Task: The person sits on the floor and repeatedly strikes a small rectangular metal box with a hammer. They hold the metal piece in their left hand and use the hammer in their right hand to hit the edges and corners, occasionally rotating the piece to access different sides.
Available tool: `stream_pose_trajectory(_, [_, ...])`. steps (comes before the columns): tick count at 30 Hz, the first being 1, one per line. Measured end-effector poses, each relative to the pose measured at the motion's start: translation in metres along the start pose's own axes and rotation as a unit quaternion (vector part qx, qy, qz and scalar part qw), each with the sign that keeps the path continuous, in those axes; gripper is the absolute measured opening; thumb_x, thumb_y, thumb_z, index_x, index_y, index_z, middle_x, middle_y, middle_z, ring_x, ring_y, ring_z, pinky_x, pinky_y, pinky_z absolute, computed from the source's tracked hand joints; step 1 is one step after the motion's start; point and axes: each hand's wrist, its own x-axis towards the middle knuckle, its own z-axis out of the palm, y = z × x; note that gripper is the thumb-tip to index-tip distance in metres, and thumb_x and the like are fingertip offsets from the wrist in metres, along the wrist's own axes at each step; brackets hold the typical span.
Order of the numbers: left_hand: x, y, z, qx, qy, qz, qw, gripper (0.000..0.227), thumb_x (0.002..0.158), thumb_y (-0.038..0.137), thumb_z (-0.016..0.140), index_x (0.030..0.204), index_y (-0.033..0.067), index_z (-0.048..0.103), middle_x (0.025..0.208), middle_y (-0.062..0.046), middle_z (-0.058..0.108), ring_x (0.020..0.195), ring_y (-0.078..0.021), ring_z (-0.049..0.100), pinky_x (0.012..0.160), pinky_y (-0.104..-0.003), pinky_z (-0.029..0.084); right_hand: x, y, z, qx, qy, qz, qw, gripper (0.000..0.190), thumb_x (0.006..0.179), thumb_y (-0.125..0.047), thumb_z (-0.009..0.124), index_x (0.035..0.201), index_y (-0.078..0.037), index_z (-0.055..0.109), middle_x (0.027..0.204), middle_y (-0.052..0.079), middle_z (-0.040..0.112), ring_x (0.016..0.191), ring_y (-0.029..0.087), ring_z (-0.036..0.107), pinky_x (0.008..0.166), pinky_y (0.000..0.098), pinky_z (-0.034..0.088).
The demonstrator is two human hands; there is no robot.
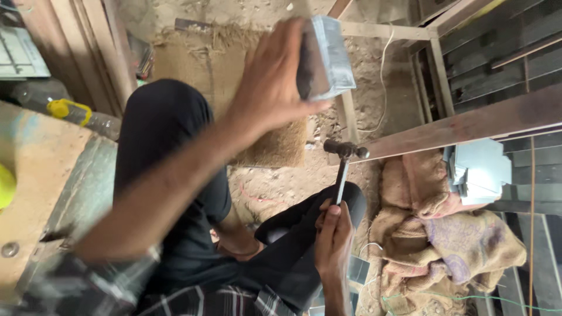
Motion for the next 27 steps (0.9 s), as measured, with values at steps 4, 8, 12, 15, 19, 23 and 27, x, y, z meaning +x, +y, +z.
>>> stream_pose_trajectory(4, [-0.058, -0.005, 0.059, -0.15, 0.176, -0.118, 0.966, 0.127, 0.069, 0.047, 0.105, 0.155, 0.001, 0.024, 0.142, -0.021, 0.053, 0.126, -0.0329, 0.06, 0.107, -0.054, 0.055, 0.008, -0.013, -0.011, -0.053, -0.005, -0.047, 0.997, 0.041, 0.113, -0.034, 0.036, 0.094, -0.004, 0.057, 0.06, 0.0, 0.044, 0.051, 0.009, 0.041, 0.046, 0.0285, 0.033])
stream_pose_trajectory(8, [-0.082, -0.019, 0.081, -0.124, 0.192, -0.151, 0.962, 0.131, 0.062, 0.045, 0.105, 0.153, 0.0005, 0.021, 0.137, -0.024, 0.053, 0.122, -0.0367, 0.06, 0.104, -0.057, 0.052, 0.02, -0.024, -0.03, -0.105, -0.058, -0.089, 0.989, 0.04, 0.111, -0.029, 0.034, 0.095, -0.003, 0.059, 0.051, -0.001, 0.047, 0.038, 0.01, 0.04, 0.037, 0.0301, 0.028])
stream_pose_trajectory(12, [-0.082, -0.018, 0.079, -0.13, 0.216, -0.122, 0.96, 0.135, 0.061, 0.044, 0.104, 0.155, 0.0005, 0.018, 0.139, -0.026, 0.053, 0.124, -0.0372, 0.061, 0.11, -0.058, 0.051, 0.027, -0.038, -0.041, -0.162, -0.089, -0.119, 0.976, 0.036, 0.111, -0.024, 0.036, 0.095, -0.001, 0.059, 0.049, 0.001, 0.046, 0.036, 0.009, 0.04, 0.036, 0.0318, 0.028])
stream_pose_trajectory(15, [-0.085, -0.023, 0.086, -0.15, 0.214, -0.115, 0.958, 0.131, 0.066, 0.048, 0.102, 0.155, 0.0002, 0.019, 0.137, -0.026, 0.054, 0.122, -0.0363, 0.063, 0.106, -0.053, 0.056, 0.031, -0.039, -0.044, -0.196, -0.099, -0.12, 0.968, 0.034, 0.11, -0.022, 0.037, 0.096, -0.001, 0.059, 0.051, 0.0, 0.047, 0.037, 0.008, 0.045, 0.035, 0.0312, 0.031])
stream_pose_trajectory(19, [-0.088, -0.031, 0.099, -0.129, 0.232, -0.094, 0.959, 0.125, 0.072, 0.054, 0.099, 0.152, -0.0013, 0.021, 0.131, -0.027, 0.056, 0.113, -0.0352, 0.066, 0.097, -0.05, 0.06, 0.043, -0.036, -0.044, -0.209, -0.121, -0.151, 0.959, 0.035, 0.112, -0.023, 0.033, 0.095, -0.003, 0.057, 0.053, -0.001, 0.047, 0.037, 0.009, 0.043, 0.031, 0.0292, 0.03])
stream_pose_trajectory(23, [-0.086, -0.033, 0.097, -0.141, 0.245, -0.089, 0.955, 0.118, 0.074, 0.055, 0.097, 0.15, 0.0012, 0.025, 0.123, -0.021, 0.058, 0.104, -0.0316, 0.067, 0.089, -0.047, 0.061, 0.055, -0.05, -0.045, -0.201, -0.125, -0.187, 0.953, 0.038, 0.111, -0.026, 0.03, 0.092, -0.004, 0.054, 0.051, -0.003, 0.046, 0.03, 0.005, 0.042, 0.028, 0.0265, 0.033])
stream_pose_trajectory(27, [-0.083, -0.033, 0.099, -0.123, 0.25, -0.08, 0.957, 0.12, 0.073, 0.058, 0.095, 0.151, 0.0009, 0.025, 0.121, -0.019, 0.059, 0.102, -0.0307, 0.067, 0.089, -0.047, 0.062, 0.044, -0.077, -0.058, -0.165, -0.122, -0.136, 0.969, 0.034, 0.111, -0.023, 0.032, 0.092, -0.003, 0.051, 0.052, 0.0, 0.044, 0.03, 0.003, 0.044, 0.026, 0.0254, 0.034])
